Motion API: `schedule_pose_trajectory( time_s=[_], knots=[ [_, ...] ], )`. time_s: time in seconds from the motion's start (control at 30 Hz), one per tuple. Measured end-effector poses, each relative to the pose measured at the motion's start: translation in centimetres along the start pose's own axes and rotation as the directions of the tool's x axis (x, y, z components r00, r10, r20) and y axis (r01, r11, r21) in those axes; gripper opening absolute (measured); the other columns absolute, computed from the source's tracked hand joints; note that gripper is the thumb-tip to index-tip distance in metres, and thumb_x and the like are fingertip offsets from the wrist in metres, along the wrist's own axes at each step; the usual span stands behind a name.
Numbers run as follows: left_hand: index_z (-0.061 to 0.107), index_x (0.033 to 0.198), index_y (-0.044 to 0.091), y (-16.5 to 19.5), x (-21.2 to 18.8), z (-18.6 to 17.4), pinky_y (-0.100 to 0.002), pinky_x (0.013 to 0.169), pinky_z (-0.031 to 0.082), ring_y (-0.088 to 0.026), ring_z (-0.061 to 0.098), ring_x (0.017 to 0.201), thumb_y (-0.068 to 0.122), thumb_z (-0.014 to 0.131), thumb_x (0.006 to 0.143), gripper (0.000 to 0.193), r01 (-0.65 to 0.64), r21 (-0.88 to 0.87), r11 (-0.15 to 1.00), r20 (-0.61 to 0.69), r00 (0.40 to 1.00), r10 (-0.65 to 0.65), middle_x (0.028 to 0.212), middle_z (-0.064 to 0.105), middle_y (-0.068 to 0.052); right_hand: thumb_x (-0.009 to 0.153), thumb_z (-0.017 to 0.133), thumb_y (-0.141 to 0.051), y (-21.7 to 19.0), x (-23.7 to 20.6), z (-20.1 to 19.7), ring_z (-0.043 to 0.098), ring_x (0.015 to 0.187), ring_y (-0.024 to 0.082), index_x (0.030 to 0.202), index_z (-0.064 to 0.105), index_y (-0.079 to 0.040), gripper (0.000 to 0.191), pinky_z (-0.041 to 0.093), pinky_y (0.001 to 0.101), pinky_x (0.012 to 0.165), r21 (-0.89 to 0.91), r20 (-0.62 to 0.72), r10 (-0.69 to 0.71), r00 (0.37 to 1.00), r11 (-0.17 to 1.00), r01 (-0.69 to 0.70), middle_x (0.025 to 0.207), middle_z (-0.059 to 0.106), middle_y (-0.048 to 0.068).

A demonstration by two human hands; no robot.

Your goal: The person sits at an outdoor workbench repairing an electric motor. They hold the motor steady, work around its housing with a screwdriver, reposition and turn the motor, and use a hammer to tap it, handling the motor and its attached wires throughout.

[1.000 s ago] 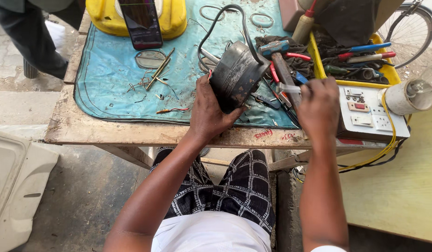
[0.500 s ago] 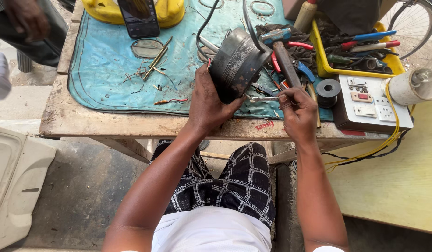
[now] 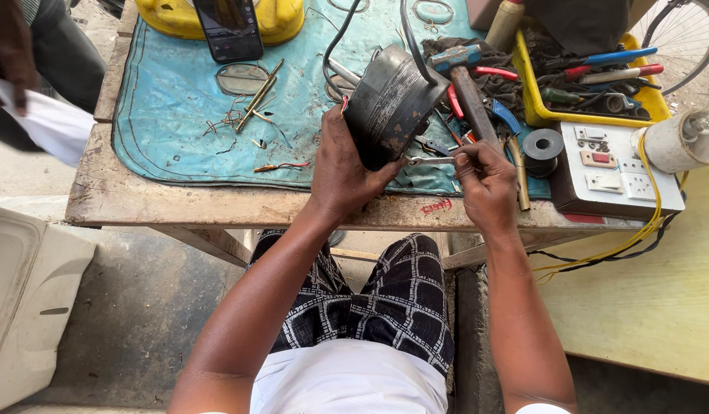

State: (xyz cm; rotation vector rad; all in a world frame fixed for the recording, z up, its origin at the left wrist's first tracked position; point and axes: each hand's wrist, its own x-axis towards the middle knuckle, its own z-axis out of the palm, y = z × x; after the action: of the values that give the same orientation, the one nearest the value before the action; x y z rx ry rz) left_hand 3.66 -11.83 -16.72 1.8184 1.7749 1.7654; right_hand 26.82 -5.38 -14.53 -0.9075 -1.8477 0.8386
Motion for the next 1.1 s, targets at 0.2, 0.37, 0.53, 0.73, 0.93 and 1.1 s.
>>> schedule_pose_trajectory(
  time_s=[0.2,0.37,0.53,0.73,0.93,1.1],
  knots=[
    [0.028,0.143,-0.003,0.3,0.0,-0.1,-0.05,0.092,0.052,-0.045,0.061,0.111,0.036,0.095,0.074,0.104,0.035,-0.003,0.999,0.005,0.999,-0.035,0.126,0.049,-0.026,0.105,0.064,-0.013,1.0,-0.3,0.3,0.044,0.062,0.004,0.093,0.071,-0.004,0.017,0.032,0.0213,0.056,0.097,0.001,0.245,0.969,0.965,-0.244,0.069,0.053,-0.004],
    [0.03,0.143,-0.001,0.6,0.2,-0.2,-0.05,0.089,0.053,-0.044,0.062,0.11,0.036,0.096,0.074,0.102,0.042,-0.009,0.999,0.013,0.999,-0.042,0.125,0.05,-0.024,0.108,0.053,-0.024,0.7,-1.1,0.9,0.046,0.049,0.009,0.076,0.061,-0.005,0.038,0.034,0.0258,0.046,0.095,0.096,0.433,0.896,0.893,-0.441,0.058,0.054,0.0],
    [0.031,0.142,-0.002,0.7,0.3,-0.3,-0.049,0.09,0.054,-0.043,0.062,0.111,0.036,0.096,0.074,0.101,0.034,0.011,0.999,0.01,0.999,-0.034,0.125,0.049,-0.024,0.11,0.042,-0.034,0.0,-3.2,2.0,0.055,0.05,0.013,0.075,0.066,-0.007,0.051,0.043,0.0312,0.05,-0.384,0.035,0.367,0.93,0.864,-0.326,0.056,0.059,0.003],
    [0.032,0.138,-0.003,0.5,0.3,0.1,-0.05,0.089,0.053,-0.044,0.06,0.108,0.04,0.095,0.074,0.1,0.014,0.054,0.998,-0.003,1.0,-0.014,0.122,0.048,-0.025,0.109,0.039,-0.037,-2.1,-5.8,4.6,0.057,0.049,0.023,0.088,0.067,-0.007,0.046,0.047,0.041,0.048,-0.541,0.047,0.328,0.944,0.803,-0.252,0.058,0.059,0.008],
    [0.031,0.136,-0.005,0.2,-0.2,0.6,-0.05,0.086,0.053,-0.043,0.059,0.106,0.042,0.093,0.075,0.099,0.037,0.08,0.996,0.005,0.999,-0.037,0.119,0.047,-0.024,0.103,0.056,-0.017,-5.0,-7.8,8.4,0.06,0.052,0.015,0.118,0.053,0.001,0.024,0.048,0.0327,0.048,-0.152,-0.043,0.19,0.981,0.969,-0.195,0.065,0.062,0.007],
    [0.029,0.139,-0.007,0.1,-0.1,0.5,-0.051,0.087,0.053,-0.044,0.058,0.107,0.042,0.093,0.074,0.104,-0.012,0.07,0.997,-0.027,1.0,0.014,0.121,0.046,-0.025,0.096,0.057,-0.007,-7.0,-6.3,6.6,0.06,0.054,0.011,0.142,0.038,-0.011,0.05,0.047,0.0251,0.041,0.187,-0.001,0.324,0.946,0.929,-0.318,0.073,0.069,0.006]
  ],
)
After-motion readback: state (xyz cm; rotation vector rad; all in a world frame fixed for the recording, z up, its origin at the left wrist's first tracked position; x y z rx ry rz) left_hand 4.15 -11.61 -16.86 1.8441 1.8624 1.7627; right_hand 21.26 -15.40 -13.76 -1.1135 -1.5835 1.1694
